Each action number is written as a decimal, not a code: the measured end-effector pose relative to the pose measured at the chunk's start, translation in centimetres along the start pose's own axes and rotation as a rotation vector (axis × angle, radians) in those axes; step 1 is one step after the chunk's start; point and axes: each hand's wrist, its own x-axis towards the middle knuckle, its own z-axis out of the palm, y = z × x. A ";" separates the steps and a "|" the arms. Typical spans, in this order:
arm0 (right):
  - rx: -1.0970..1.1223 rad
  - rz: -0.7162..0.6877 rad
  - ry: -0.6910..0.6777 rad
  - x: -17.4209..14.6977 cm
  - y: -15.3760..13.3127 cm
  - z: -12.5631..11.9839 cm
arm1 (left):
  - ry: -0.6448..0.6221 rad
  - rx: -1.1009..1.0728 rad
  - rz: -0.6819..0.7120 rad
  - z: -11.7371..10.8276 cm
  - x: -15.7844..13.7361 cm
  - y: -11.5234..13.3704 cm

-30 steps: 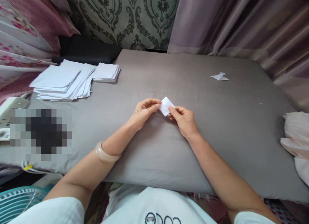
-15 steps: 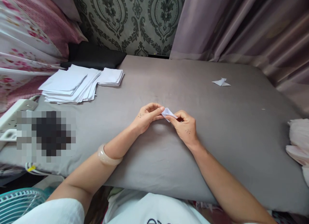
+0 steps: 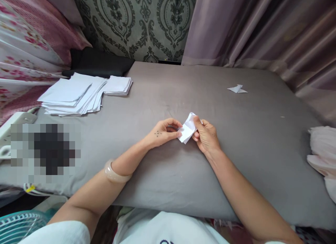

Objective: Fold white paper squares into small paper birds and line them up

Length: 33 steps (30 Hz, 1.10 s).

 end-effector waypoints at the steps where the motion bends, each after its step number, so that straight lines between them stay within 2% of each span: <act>1: 0.013 0.018 -0.022 0.0 0.0 0.0 | -0.008 0.058 0.038 0.1 0.0 -0.1; 4: 0.033 0.051 -0.098 -0.2 0.0 0.1 | -0.039 0.139 0.123 0.4 -0.2 0.0; 9: 0.014 0.025 -0.185 -0.5 0.1 0.4 | -0.176 -0.050 0.071 1.0 -0.7 1.4; 11: 0.003 0.014 -0.230 -0.7 0.1 0.5 | -0.179 -0.092 0.087 1.1 -0.8 1.9; 18: -0.054 0.071 -0.339 -0.6 -0.1 -0.2 | 0.033 -0.136 0.000 0.7 -0.7 1.6; 23: -0.080 0.033 -0.235 0.0 -0.6 -0.7 | 0.181 -0.276 -0.048 0.3 -0.1 0.4; 31: -0.494 -0.133 -0.146 0.0 0.5 -1.0 | 0.470 -0.313 -0.091 0.0 0.7 -0.3; 33: -0.620 -0.215 -0.106 0.2 1.0 -1.1 | 0.537 -0.298 -0.104 -0.3 0.9 -0.5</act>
